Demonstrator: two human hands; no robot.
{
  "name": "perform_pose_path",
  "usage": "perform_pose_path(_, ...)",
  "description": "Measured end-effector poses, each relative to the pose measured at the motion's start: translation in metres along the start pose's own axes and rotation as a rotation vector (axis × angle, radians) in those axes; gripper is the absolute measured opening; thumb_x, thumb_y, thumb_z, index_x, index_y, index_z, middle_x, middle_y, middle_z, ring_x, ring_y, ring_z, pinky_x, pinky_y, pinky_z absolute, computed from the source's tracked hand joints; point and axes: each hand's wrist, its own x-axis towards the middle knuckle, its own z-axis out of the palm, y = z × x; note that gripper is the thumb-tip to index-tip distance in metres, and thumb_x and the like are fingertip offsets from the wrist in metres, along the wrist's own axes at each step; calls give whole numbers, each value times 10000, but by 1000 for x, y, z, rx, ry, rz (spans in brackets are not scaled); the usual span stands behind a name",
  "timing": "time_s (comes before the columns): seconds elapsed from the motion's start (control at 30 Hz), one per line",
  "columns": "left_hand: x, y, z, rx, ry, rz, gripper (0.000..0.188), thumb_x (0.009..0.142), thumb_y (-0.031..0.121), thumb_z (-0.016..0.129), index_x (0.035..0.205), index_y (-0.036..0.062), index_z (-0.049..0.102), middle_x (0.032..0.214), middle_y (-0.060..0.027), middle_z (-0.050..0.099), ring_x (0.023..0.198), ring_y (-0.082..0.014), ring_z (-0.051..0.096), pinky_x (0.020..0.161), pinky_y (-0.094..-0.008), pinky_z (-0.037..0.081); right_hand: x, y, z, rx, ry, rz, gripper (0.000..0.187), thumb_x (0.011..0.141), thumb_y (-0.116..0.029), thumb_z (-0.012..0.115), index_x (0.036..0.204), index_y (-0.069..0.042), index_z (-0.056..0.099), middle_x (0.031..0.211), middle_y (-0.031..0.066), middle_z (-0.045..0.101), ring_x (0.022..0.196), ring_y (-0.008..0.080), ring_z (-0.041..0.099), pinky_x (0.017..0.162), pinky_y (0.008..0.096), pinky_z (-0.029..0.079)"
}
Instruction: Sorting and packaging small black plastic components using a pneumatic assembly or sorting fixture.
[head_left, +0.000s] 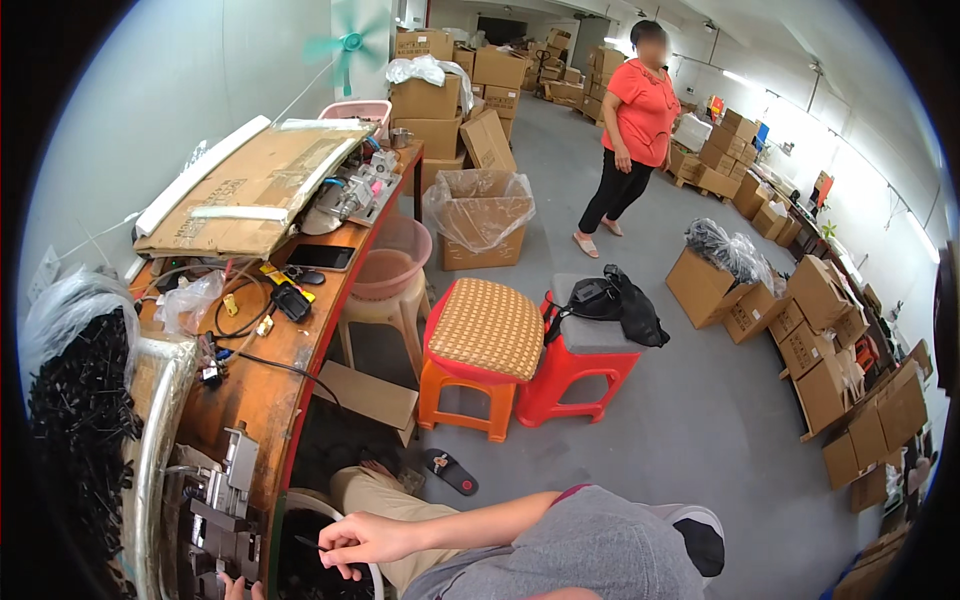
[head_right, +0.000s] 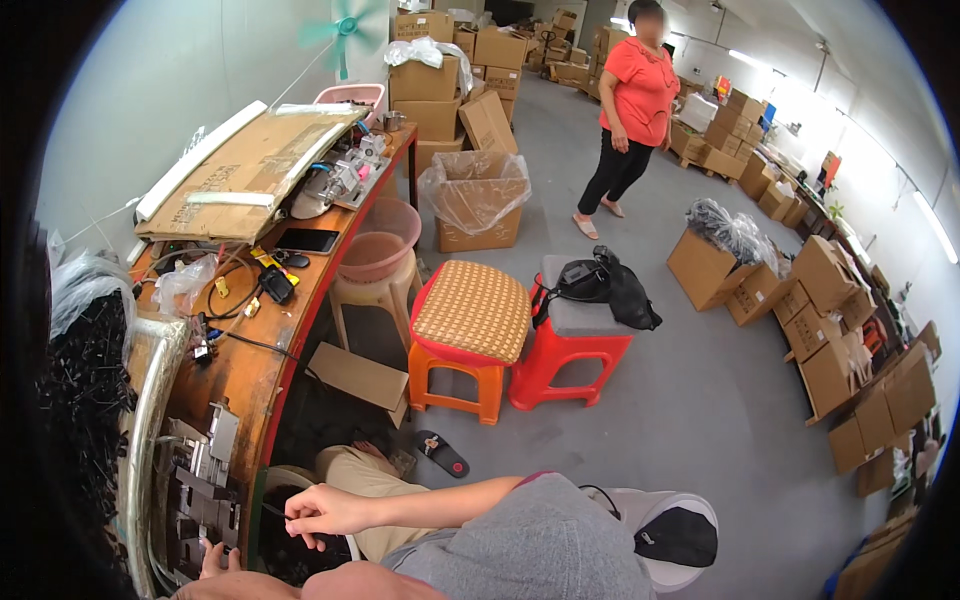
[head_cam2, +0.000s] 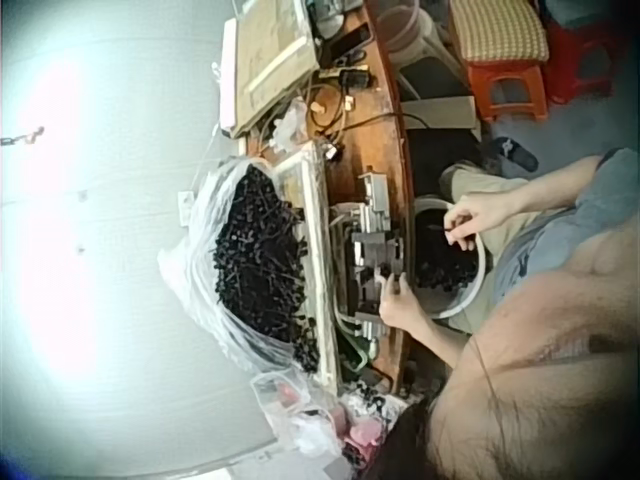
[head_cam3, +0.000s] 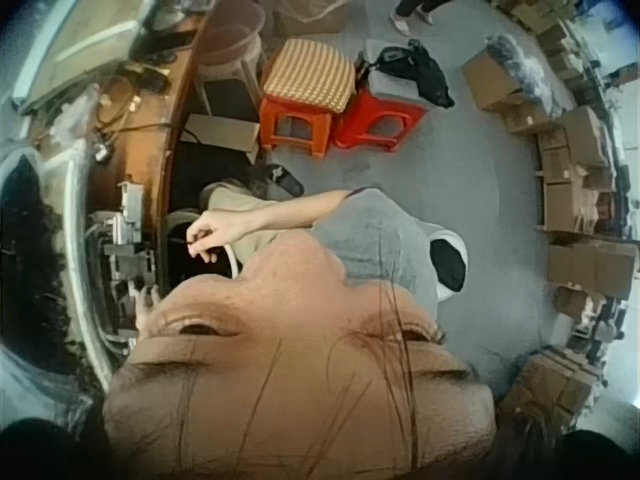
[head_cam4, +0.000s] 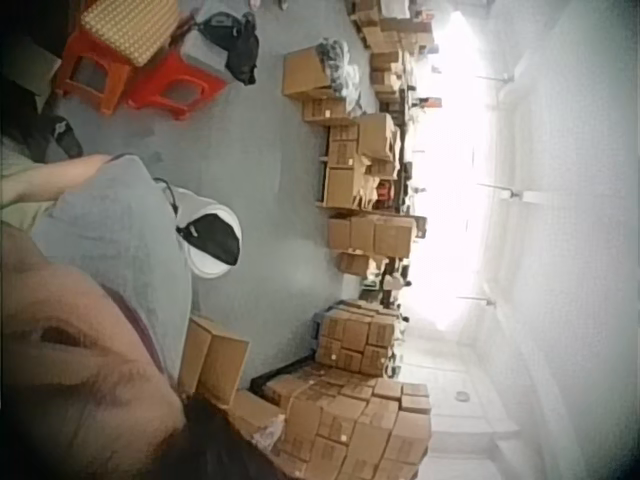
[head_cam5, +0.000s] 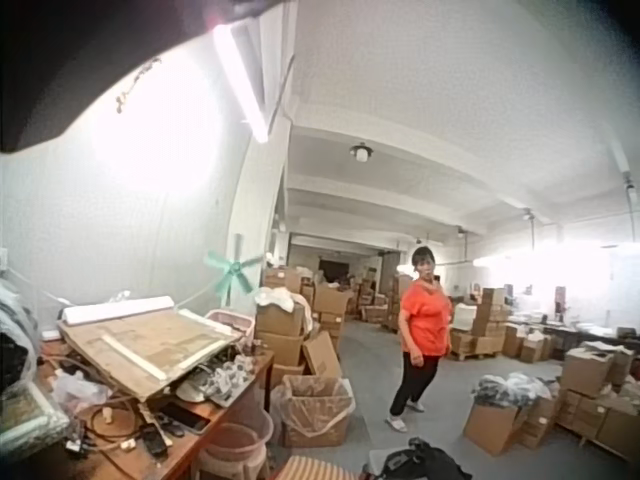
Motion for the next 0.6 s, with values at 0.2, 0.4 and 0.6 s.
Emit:
perform_pose_path(0.2, -30, 55, 8, 618, 204, 429, 326, 747, 174, 785, 1017, 5, 717, 1297, -173, 602, 1077, -273, 662, 850, -317, 525, -2, 6, -4, 33, 4, 2, 208, 986, -207, 568, 929, -7, 583, 732, 50, 677, 622, 89, 645, 588, 232, 498)
perform_pose_path(0.4, -37, 55, 7, 572, 215, 434, 327, 756, 162, 772, 1034, 4, 701, 1309, -166, 594, 1094, -291, 649, 865, -340, 518, -1, 3, 4, 16, 15, 24, 204, 970, -171, 575, 904, 22, 567, 699, 90, 673, 572, 114, 638, 538, 247, 493)
perform_pose_path(0.6, -37, 53, 11, 554, 235, 426, 311, 764, 133, 765, 1030, -13, 696, 1286, -102, 628, 786, -220, 705, 665, -293, 544, 2, 12, 4, 77, -19, 73, 193, 975, -193, 583, 920, -8, 580, 712, 51, 676, 605, 87, 639, 574, 228, 487)
